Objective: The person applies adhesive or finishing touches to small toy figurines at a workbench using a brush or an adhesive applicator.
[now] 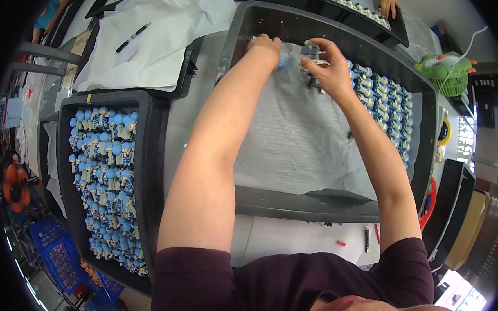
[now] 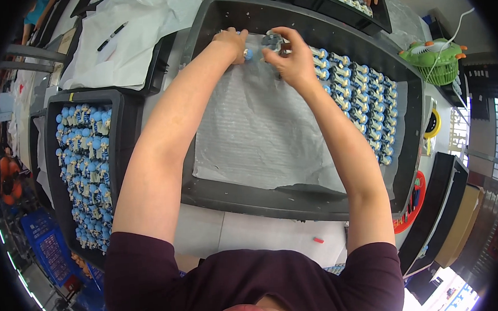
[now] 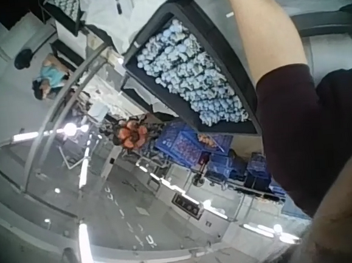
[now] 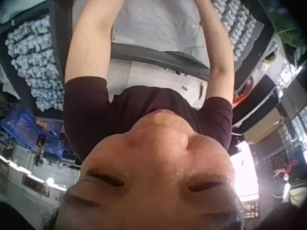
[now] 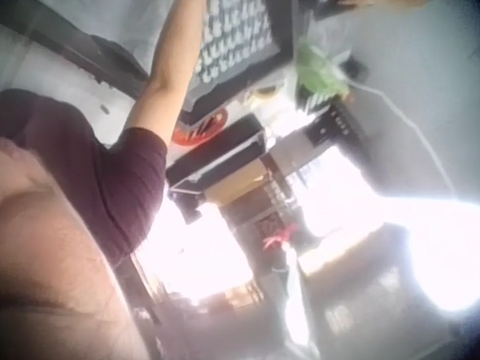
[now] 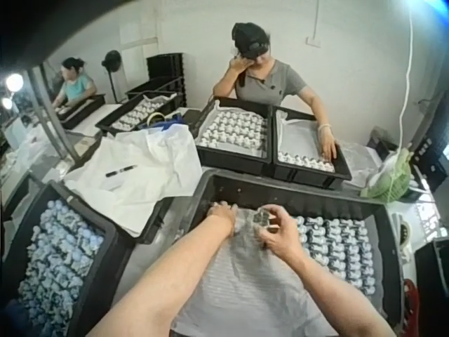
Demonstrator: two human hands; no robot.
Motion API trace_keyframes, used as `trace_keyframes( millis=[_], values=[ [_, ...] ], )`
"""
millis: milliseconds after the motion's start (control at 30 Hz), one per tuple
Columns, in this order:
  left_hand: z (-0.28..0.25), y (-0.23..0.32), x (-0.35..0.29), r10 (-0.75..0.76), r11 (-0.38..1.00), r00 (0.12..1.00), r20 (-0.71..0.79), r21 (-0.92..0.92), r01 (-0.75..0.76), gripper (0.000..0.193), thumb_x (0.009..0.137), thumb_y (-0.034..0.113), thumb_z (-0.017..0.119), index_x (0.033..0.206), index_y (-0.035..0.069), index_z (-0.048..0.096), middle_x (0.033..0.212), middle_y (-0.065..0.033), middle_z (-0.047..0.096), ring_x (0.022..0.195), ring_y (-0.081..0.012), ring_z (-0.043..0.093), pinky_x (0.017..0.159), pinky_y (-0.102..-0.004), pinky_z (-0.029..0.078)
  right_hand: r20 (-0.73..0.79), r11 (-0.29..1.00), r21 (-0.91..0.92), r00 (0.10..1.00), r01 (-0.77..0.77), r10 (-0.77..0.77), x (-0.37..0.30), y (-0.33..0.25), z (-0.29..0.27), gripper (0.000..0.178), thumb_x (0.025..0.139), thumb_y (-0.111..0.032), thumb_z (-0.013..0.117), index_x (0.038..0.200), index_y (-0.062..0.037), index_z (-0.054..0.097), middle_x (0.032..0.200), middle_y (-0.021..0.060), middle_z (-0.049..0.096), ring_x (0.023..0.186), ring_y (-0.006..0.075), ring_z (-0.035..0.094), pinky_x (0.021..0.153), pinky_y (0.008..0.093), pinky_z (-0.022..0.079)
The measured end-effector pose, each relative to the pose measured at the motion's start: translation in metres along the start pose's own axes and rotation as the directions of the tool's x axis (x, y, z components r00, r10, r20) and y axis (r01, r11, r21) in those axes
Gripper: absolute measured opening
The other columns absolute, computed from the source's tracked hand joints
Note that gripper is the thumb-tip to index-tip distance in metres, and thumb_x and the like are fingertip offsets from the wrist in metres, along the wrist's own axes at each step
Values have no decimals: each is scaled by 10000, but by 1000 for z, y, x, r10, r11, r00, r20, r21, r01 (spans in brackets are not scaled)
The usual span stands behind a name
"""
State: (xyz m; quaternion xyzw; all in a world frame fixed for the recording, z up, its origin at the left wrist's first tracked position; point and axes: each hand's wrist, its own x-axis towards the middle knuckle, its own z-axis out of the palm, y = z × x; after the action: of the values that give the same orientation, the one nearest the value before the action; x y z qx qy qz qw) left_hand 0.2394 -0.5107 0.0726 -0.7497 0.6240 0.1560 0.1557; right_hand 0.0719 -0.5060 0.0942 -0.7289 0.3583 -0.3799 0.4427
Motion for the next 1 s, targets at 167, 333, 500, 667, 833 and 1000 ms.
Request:
trace_keyframes(
  millis=[167,333,500,667,833,1000],
  values=[
    [5,4,-15,15,1000,992,-123,9,-14,701,697,251,698,1318,178,381,1249,-140,442,1122,-263,505,862,-374,472,-27,713,630,909,-308,416,-104,-51,-91,442,797,-44,598,1208,22,451,1097,111,540,892,161,584,736,273,509],
    [-36,-11,-85,25,989,927,-374,-127,-78,727,635,193,709,1286,190,388,1203,-167,438,1074,-366,500,885,-410,445,-9,733,479,831,-484,555,-235,-93,-156,646,717,-251,698,1235,14,416,1166,170,515,957,180,572,847,277,462],
    [-90,30,-229,148,831,915,-374,-454,-320,727,663,145,685,1323,173,381,1293,-141,410,1105,-252,501,854,-326,456,140,769,110,776,-629,615,-344,-134,-162,479,629,-9,713,1083,-2,561,1014,80,597,882,128,572,688,246,475],
    [-22,84,-349,721,553,688,-77,-534,-640,721,597,100,723,1264,206,469,1255,-113,446,1056,-302,536,751,-330,501,55,814,-389,872,-431,487,-414,-102,-116,455,581,-33,694,1022,-44,587,950,74,608,730,185,570,619,279,477],
    [106,122,-396,664,746,731,158,-206,-633,755,631,122,724,1293,202,371,1268,-165,372,824,-368,561,614,-404,533,118,766,-636,968,-97,220,-418,-84,-62,479,563,-77,664,1029,-78,553,1012,82,570,781,245,553,680,351,477],
    [164,150,-384,581,814,800,-152,70,-577,506,729,121,584,1214,178,452,1250,-178,411,675,-272,558,523,-290,516,160,804,-581,950,-129,268,-400,-92,-65,489,626,-76,695,1090,-74,544,1045,87,546,896,241,554,695,348,474]
  ],
)
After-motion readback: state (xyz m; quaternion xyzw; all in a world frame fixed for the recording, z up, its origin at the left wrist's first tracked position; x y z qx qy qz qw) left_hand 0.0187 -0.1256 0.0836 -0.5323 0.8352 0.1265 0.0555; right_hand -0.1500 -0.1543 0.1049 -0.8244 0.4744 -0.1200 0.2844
